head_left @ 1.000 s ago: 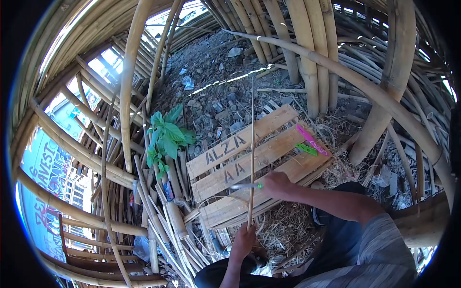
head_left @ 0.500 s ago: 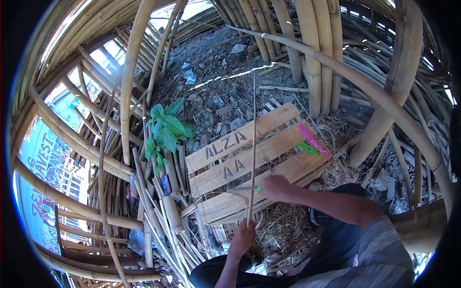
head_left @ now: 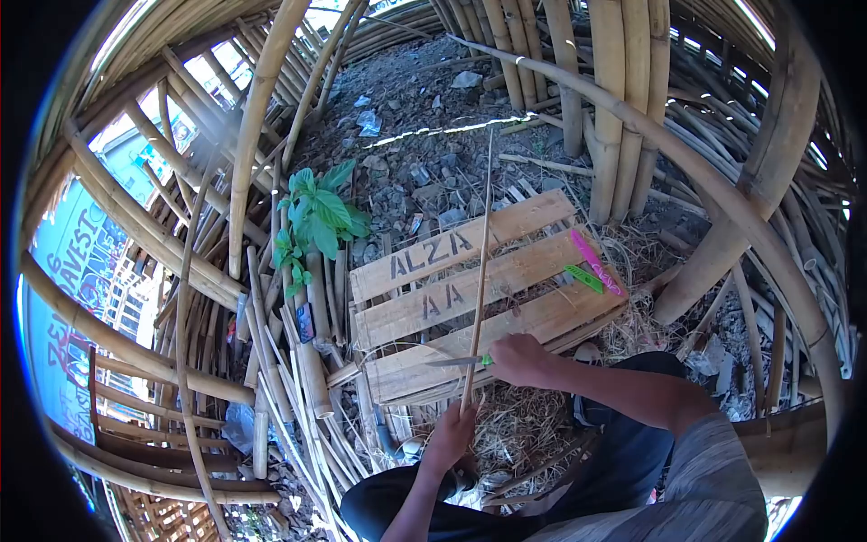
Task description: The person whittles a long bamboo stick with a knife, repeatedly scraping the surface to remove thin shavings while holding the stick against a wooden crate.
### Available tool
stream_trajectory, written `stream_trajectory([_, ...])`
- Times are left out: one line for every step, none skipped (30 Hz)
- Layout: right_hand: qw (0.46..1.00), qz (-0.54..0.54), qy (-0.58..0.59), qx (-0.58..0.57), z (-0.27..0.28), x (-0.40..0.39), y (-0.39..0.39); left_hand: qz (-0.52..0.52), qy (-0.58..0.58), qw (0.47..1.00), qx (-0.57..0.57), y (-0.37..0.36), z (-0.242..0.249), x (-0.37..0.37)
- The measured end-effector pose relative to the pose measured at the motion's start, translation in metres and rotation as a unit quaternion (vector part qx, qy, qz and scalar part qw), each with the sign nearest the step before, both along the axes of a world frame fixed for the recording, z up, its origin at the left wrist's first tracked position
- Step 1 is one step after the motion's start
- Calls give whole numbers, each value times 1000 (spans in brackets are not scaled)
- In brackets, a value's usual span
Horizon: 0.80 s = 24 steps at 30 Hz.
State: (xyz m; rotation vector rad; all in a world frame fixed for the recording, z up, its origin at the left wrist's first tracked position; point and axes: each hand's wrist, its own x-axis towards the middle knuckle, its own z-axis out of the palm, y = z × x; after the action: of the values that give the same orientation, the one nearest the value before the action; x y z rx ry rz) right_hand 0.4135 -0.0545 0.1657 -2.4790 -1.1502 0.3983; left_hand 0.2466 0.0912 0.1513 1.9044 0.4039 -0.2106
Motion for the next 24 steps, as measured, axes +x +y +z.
stream_trajectory([1000, 4, 2, 0, -2, 14, 0, -8, -4, 1000, 22, 1, -1, -2])
stream_trajectory([997, -80, 17, -12, -5, 37, -2, -5, 2, 1000, 19, -3, 3, -4])
stream_trajectory([985, -167, 32, -27, -12, 47, -6, -11, -35, 995, 96, -10, 12, -6])
stream_trajectory([984, -171, 29, -28, -18, 51, -10, -22, -81, 981, 175, -15, 18, -4])
stream_trajectory([986, -165, -2, -6, -15, 56, -11, -26, -89, 980, 177, -14, 19, 0])
stream_trajectory([987, -157, -34, 16, -11, 60, -11, -9, -28, 998, 53, -13, 20, 3])
stream_trajectory([987, -158, -39, 16, -10, 60, -11, 10, 35, 997, -74, -13, 21, 5])
stream_trajectory([989, -146, -22, 4, -4, 52, -8, 0, 39, 997, -60, -12, 26, 4])
stream_trajectory([991, -134, -5, -8, 0, 41, -5, 1, 36, 998, -58, -10, 27, 4])
stream_trajectory([993, -107, -34, 20, -3, 30, -3, 0, 36, 997, -62, -8, 26, 4])
stream_trajectory([994, -103, -36, 21, -2, 19, -2, 0, 37, 997, -67, -8, 24, 3])
stream_trajectory([996, -67, -55, 14, 0, 10, -2, 4, 34, 997, -68, -8, 21, 3])
stream_trajectory([997, -30, -72, 7, 0, 5, -1, 1, 11, 1000, -26, -7, 17, 2])
stream_trajectory([993, -61, -96, -16, -31, 30, -1, -2, -6, 1000, 15, -9, 14, -3])
stream_trajectory([987, -148, -67, -7, -27, 54, -13, 1, 4, 1000, 10, -13, 14, -11])
stream_trajectory([970, -237, -46, 5, -17, 82, -24, -15, 15, 1000, 15, -14, 17, -10])
stream_trajectory([964, -255, -78, 5, -17, 97, -38, -33, 18, 999, 26, -11, 20, -6])
stream_trajectory([955, -274, -112, 7, -14, 106, -47, -10, 43, 996, -71, -9, 19, -5])
stream_trajectory([954, -275, -116, 11, -16, 107, -49, -12, 38, 997, -69, -5, 20, -3])
stream_trajectory([955, -268, -125, -4, -18, 101, -49, 8, 59, 992, -113, -4, 28, -2])
stream_trajectory([956, -258, -135, -20, -15, 94, -48, 30, 79, 984, -159, -6, 38, 0])
stream_trajectory([957, -253, -139, -23, -12, 90, -48, 30, 85, 987, -136, -6, 51, 2])
stream_trajectory([960, -246, -136, -11, -1, 80, -46, 35, 82, 985, -144, -2, 43, 3])
stream_trajectory([962, -237, -132, -1, 11, 69, -44, 15, 61, 994, -90, 2, 29, 5])
